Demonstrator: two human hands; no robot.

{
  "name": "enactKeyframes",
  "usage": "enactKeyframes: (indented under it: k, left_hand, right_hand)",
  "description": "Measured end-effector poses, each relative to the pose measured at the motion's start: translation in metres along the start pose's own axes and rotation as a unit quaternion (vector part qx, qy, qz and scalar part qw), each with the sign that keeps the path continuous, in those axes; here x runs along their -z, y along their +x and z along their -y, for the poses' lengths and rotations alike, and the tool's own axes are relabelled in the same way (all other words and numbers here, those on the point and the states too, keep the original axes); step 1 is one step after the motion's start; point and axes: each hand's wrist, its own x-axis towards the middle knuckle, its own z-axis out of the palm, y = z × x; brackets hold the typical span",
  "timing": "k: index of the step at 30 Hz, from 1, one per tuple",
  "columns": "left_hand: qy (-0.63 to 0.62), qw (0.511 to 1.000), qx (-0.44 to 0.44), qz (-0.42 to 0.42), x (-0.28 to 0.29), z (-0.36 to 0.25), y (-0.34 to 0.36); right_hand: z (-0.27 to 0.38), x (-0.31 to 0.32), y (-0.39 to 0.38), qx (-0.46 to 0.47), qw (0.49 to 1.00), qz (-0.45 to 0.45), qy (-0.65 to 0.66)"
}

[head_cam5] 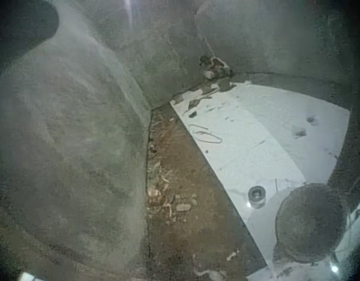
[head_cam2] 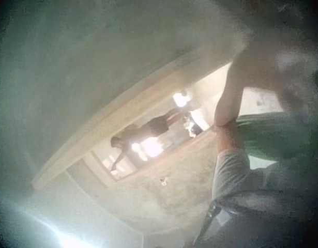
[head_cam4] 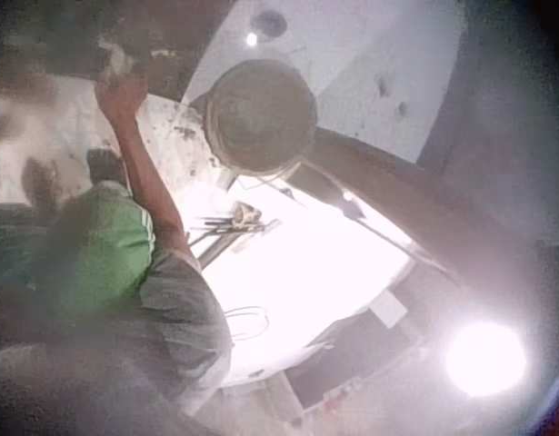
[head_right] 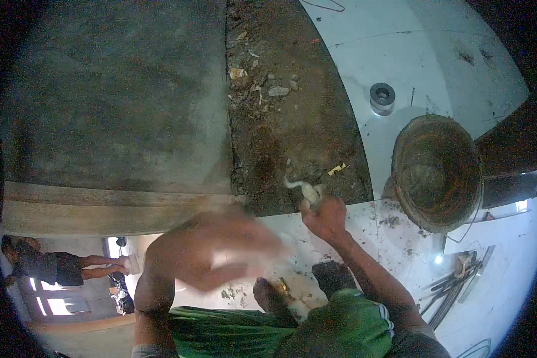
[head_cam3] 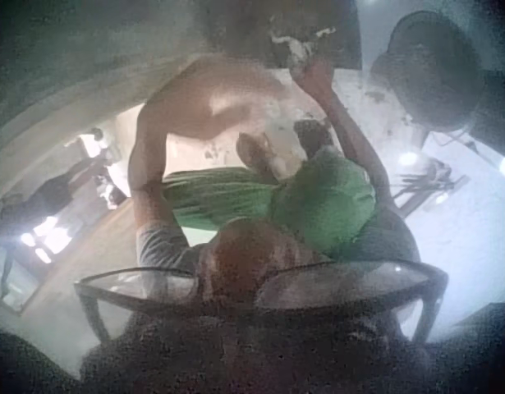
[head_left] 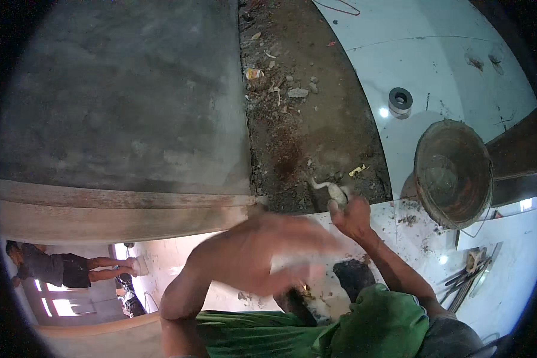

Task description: The person applies plaster to the edge of a door frame using a trowel and smooths it with a small block along the joint.

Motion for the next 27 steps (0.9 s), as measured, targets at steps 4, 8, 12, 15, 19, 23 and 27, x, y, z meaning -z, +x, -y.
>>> enactKeyframes:
  k: [4, 8, 12, 15, 19, 23, 27]
  left_hand:
    - [0.088, 0.962, 0.256, 0.045, -0.013, 0.104, -0.003]
    - [0.029, 0.946, 0.321, 0.022, -0.044, 0.160, -0.012]
    - [0.023, 0.961, 0.274, 0.041, -0.053, 0.173, 0.000]
    - [0.023, 0.946, 0.308, 0.097, -0.060, 0.158, 0.036]
    - [-0.230, 0.895, 0.341, -0.172, -0.114, 0.224, 0.023]
    - [-0.476, 0.794, 0.288, -0.246, -0.135, 0.227, 0.028]
    - [-0.480, 0.777, 0.243, -0.326, -0.148, 0.250, 0.020]
  right_hand:
    - [0.015, 0.002, 0.019, 0.056, 0.992, -0.099, 0.046]
    - [0.031, 0.002, 0.024, 0.070, 0.991, -0.110, 0.035]
    - [0.037, 0.003, 0.023, 0.085, 0.984, -0.151, 0.039]
    - [0.016, -0.004, 0.021, 0.050, 0.993, -0.098, 0.043]
    - [0.014, -0.030, 0.009, 0.068, 0.988, -0.100, 0.100]
    - [0.017, -0.019, -0.007, 0.045, 0.985, -0.137, 0.093]
    - [0.004, -0.038, -0.022, 0.079, 0.977, -0.149, 0.130]
